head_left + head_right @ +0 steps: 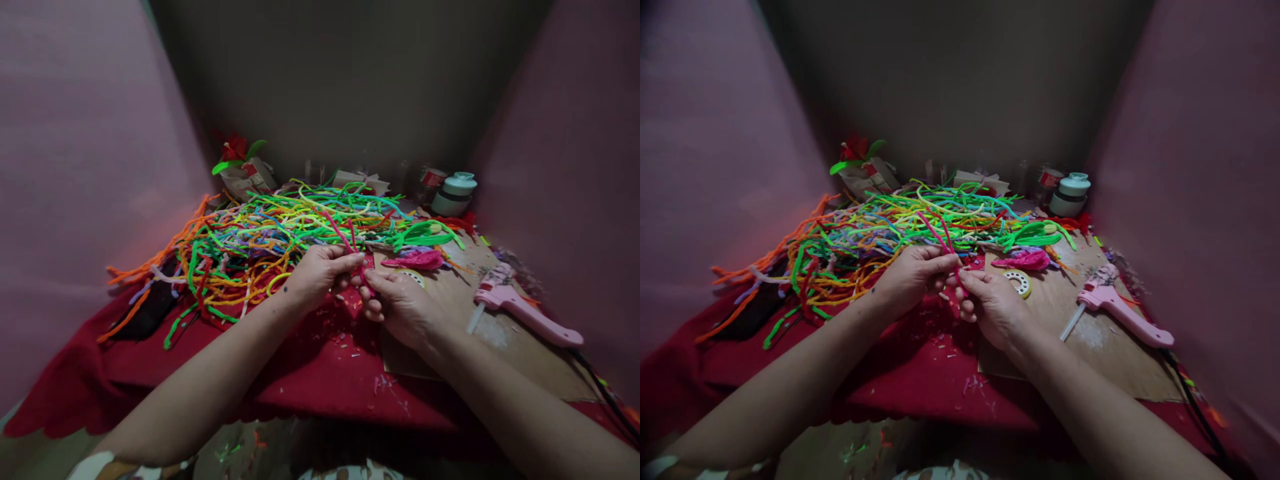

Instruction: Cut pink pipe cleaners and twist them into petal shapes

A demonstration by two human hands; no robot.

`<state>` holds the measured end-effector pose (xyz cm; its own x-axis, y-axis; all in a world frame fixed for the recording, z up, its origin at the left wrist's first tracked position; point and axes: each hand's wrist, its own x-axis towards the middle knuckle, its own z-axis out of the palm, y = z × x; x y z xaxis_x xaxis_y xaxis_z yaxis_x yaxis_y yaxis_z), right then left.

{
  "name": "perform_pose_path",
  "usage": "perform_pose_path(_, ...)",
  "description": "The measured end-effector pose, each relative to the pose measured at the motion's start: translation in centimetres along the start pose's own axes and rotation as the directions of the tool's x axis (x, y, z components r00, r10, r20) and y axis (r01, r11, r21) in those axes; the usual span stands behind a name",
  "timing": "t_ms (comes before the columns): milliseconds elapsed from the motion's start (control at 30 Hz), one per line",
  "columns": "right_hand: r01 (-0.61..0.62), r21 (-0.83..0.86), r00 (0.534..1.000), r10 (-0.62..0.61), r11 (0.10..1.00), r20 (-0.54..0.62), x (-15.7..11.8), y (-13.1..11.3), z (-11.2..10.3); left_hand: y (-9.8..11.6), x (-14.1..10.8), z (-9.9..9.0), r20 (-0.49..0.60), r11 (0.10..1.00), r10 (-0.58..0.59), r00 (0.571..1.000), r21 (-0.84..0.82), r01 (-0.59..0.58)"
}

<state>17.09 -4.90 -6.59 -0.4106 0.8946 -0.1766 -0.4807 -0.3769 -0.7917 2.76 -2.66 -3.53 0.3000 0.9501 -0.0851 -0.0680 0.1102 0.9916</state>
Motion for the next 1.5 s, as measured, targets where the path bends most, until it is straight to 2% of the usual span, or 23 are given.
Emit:
perform_pose_path(100,-0.04,-0.021,0.998,0.041,0.999,0.038,-0.2,-0.1,-0.1,-0.1,0.2,-0.3,-0.037,0.999,0.028,0.999,-0.042,-0.03)
perform_pose_path(233,-0.03,-0.062,0.999,0.032,0.998,0.043,-0.4,-0.2,0.0,-0.3,0.3,-0.6,-0.026,0.998,0.04,0.999,-0.037,-0.041)
perform_pose_path(433,-0.256,0.224,0.963,0.227,0.94,0.148,-0.2,-0.3,-0.2,-0.1,0.0,-0.5,-0.035,0.995,0.083,0.996,-0.061,-0.085)
perform_pose_path(700,-0.275,0.248,0.959,0.25,0.929,0.131,-0.2,0.0,-0.1,0.3,-0.3,-0.2,-0.08,0.998,0.057,0.995,0.0,-0.057)
perform_pose_path(800,-0.244,0.193,0.969,0.23,0.95,0.094,-0.2,0.0,0.0,0.7,-0.6,0.2,-0.137,0.998,0.065,0.988,0.036,-0.06)
perform_pose_path(900,-0.159,0.068,0.987,0.157,0.985,0.036,-0.3,-0.1,0.1,1.1,-0.8,0.4,-0.198,0.994,0.088,0.976,0.086,-0.072)
perform_pose_path(1067,-0.02,-0.183,0.999,0.013,0.983,-0.036,-0.6,-0.2,0.4,0.8,-0.7,0.4,-0.194,0.998,0.058,0.979,0.021,-0.055)
perform_pose_path(1200,0.038,-0.221,0.997,-0.052,0.975,-0.057,-0.7,-0.1,0.7,0.5,-0.6,0.5,-0.136,0.995,0.01,0.991,-0.095,-0.024)
perform_pose_path(1333,0.039,-0.307,0.988,-0.083,0.951,-0.13,-0.8,0.0,0.7,0.5,-0.5,0.2,-0.126,0.993,0.038,0.991,-0.105,-0.051)
perform_pose_path(1500,0.1,-0.276,0.988,-0.129,0.956,-0.087,-0.9,-0.1,0.9,0.2,-0.2,-0.2,-0.141,0.991,0.034,0.989,-0.122,-0.052)
